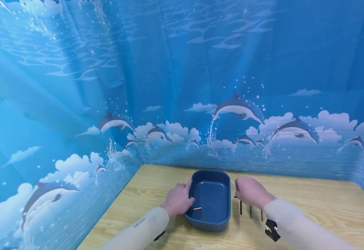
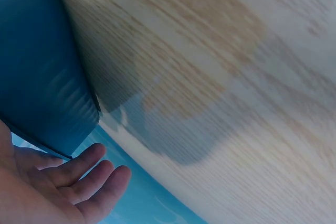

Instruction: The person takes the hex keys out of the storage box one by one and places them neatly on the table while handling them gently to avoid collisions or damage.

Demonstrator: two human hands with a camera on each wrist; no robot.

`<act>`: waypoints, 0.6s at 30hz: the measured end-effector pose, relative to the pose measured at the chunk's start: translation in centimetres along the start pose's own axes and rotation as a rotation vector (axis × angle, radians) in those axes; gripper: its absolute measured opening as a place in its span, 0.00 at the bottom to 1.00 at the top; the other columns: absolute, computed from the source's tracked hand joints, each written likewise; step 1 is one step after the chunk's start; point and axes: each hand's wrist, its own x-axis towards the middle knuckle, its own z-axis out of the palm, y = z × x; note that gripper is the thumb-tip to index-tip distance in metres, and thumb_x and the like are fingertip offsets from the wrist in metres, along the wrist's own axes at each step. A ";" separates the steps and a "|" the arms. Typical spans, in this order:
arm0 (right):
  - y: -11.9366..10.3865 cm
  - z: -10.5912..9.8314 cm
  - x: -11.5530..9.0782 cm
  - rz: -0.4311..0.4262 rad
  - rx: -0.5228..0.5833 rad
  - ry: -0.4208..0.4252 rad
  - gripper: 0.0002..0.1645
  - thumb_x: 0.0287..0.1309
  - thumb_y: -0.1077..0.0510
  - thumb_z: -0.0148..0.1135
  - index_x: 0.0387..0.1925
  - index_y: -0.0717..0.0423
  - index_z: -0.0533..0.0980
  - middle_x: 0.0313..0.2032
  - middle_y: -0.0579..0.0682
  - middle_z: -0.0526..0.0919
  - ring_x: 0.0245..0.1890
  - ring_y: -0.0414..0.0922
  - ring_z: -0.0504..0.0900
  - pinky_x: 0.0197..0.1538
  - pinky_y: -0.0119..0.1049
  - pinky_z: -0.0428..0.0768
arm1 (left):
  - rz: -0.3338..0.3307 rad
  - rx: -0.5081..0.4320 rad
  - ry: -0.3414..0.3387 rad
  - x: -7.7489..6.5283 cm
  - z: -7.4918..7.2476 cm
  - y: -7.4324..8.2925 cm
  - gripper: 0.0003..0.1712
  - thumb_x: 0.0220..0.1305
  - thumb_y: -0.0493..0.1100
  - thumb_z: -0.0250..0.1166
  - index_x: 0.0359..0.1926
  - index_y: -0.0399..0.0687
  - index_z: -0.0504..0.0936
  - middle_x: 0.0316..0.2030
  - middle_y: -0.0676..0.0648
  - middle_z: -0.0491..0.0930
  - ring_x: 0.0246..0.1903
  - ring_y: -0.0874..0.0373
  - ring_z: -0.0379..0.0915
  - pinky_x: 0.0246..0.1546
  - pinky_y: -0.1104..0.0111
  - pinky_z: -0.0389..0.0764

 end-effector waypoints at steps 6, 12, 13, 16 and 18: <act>-2.6 0.4 1.4 -0.019 0.036 -0.032 0.13 0.60 0.63 0.64 0.22 0.52 0.73 0.19 0.46 0.71 0.19 0.42 0.66 0.26 0.37 0.65 | -0.002 0.011 0.007 0.0 0.1 0.0 0.40 0.68 0.56 0.60 0.76 0.50 0.61 0.60 0.42 0.78 0.60 0.48 0.73 0.53 0.53 0.80; -4.8 1.0 2.7 -0.027 0.060 -0.058 0.13 0.59 0.62 0.66 0.21 0.52 0.74 0.17 0.46 0.72 0.18 0.41 0.67 0.26 0.37 0.66 | -0.008 0.007 0.004 -0.1 0.2 0.0 0.40 0.69 0.56 0.59 0.77 0.51 0.61 0.60 0.42 0.78 0.61 0.47 0.72 0.53 0.53 0.80; -5.1 1.1 2.9 -0.041 0.054 -0.057 0.12 0.59 0.62 0.67 0.22 0.52 0.75 0.18 0.45 0.73 0.18 0.41 0.68 0.26 0.38 0.67 | -0.009 0.008 0.004 0.0 0.2 0.0 0.40 0.69 0.56 0.59 0.77 0.51 0.61 0.60 0.42 0.78 0.61 0.47 0.72 0.53 0.53 0.79; -6.0 1.4 3.6 -0.066 0.042 -0.065 0.11 0.56 0.61 0.69 0.23 0.50 0.76 0.20 0.44 0.76 0.20 0.41 0.72 0.28 0.38 0.71 | -0.009 0.014 0.008 0.1 0.3 0.0 0.40 0.69 0.58 0.60 0.77 0.50 0.61 0.61 0.43 0.78 0.61 0.47 0.72 0.54 0.53 0.79; -6.5 1.6 4.0 -0.079 0.038 -0.076 0.11 0.55 0.60 0.71 0.22 0.50 0.76 0.21 0.43 0.76 0.21 0.41 0.73 0.28 0.38 0.71 | -0.008 0.018 0.014 0.1 0.3 0.0 0.41 0.68 0.58 0.60 0.76 0.50 0.61 0.60 0.43 0.78 0.61 0.48 0.72 0.54 0.53 0.79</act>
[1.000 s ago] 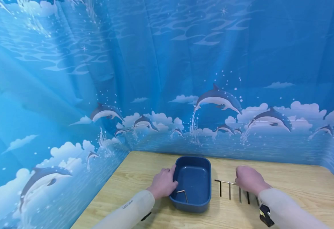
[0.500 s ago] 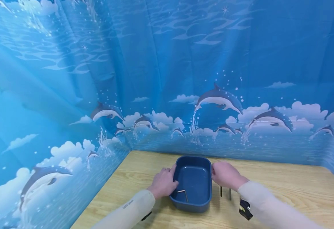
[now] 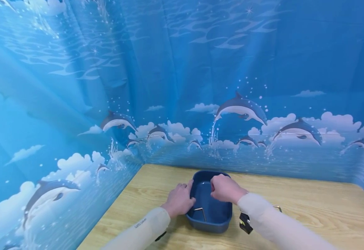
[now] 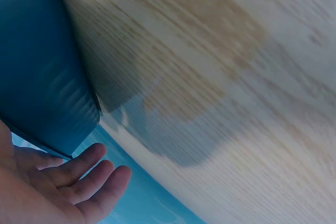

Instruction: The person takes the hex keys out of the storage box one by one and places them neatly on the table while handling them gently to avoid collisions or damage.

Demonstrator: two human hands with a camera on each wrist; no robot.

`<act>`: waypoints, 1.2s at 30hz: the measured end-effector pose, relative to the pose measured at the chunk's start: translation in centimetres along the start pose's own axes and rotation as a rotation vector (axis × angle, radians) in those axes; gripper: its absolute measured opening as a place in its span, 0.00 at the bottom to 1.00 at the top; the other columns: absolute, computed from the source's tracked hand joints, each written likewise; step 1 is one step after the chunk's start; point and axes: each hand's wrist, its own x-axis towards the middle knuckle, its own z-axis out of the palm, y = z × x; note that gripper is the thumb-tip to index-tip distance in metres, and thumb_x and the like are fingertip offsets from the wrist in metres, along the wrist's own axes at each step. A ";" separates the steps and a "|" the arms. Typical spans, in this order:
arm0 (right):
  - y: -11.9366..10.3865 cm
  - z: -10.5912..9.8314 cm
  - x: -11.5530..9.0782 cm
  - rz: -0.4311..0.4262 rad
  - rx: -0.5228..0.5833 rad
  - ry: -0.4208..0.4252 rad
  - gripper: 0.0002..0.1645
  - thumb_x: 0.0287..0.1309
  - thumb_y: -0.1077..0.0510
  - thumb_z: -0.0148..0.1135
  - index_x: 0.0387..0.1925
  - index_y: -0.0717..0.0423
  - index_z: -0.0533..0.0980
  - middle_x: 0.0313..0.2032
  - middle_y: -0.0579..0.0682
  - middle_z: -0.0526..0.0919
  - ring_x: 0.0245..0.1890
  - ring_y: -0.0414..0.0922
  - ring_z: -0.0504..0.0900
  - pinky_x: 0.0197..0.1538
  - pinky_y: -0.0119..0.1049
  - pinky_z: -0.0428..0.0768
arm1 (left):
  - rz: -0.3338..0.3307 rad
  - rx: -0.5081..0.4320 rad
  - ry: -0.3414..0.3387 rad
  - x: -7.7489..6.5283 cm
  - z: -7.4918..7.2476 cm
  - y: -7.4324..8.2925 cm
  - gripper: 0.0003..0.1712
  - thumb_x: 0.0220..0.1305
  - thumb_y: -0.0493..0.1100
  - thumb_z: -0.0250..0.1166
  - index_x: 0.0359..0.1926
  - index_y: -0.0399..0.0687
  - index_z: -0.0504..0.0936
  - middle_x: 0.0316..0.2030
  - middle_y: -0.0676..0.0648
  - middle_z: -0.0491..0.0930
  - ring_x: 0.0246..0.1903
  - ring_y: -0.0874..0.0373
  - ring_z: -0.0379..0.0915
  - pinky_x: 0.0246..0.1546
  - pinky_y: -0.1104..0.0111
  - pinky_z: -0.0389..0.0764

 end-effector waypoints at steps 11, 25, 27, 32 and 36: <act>-1.7 1.4 2.0 -0.065 0.036 -0.081 0.13 0.52 0.62 0.72 0.19 0.49 0.76 0.19 0.44 0.75 0.18 0.41 0.70 0.26 0.38 0.69 | 0.015 0.005 0.002 0.2 0.2 0.2 0.40 0.68 0.58 0.60 0.76 0.50 0.62 0.58 0.43 0.79 0.59 0.49 0.73 0.51 0.54 0.80; -2.6 2.5 4.2 -0.118 -0.038 -0.256 0.10 0.50 0.65 0.72 0.20 0.49 0.81 0.18 0.41 0.78 0.19 0.38 0.71 0.26 0.35 0.71 | 0.021 0.017 0.009 0.3 0.0 0.2 0.41 0.65 0.58 0.61 0.76 0.51 0.62 0.56 0.44 0.80 0.57 0.49 0.74 0.47 0.54 0.81; -2.7 2.7 4.4 -0.109 -0.053 -0.276 0.11 0.50 0.65 0.72 0.20 0.49 0.81 0.18 0.41 0.79 0.19 0.38 0.71 0.26 0.34 0.70 | 0.019 0.020 0.012 0.3 0.0 0.2 0.41 0.65 0.58 0.62 0.75 0.51 0.63 0.56 0.44 0.80 0.56 0.49 0.74 0.47 0.54 0.81; -3.2 3.0 5.0 -0.085 -0.078 -0.345 0.11 0.52 0.65 0.70 0.20 0.48 0.82 0.18 0.42 0.81 0.19 0.40 0.78 0.25 0.33 0.73 | 0.015 0.029 0.015 0.4 0.0 0.1 0.41 0.66 0.58 0.62 0.75 0.51 0.63 0.55 0.43 0.80 0.55 0.49 0.75 0.46 0.54 0.81; -3.5 3.1 5.3 -0.053 -0.064 -0.398 0.10 0.51 0.67 0.70 0.21 0.51 0.83 0.19 0.45 0.83 0.23 0.47 0.85 0.25 0.35 0.78 | 0.014 0.027 0.017 0.3 -0.1 0.0 0.41 0.66 0.58 0.61 0.75 0.50 0.62 0.56 0.42 0.80 0.56 0.49 0.75 0.47 0.53 0.81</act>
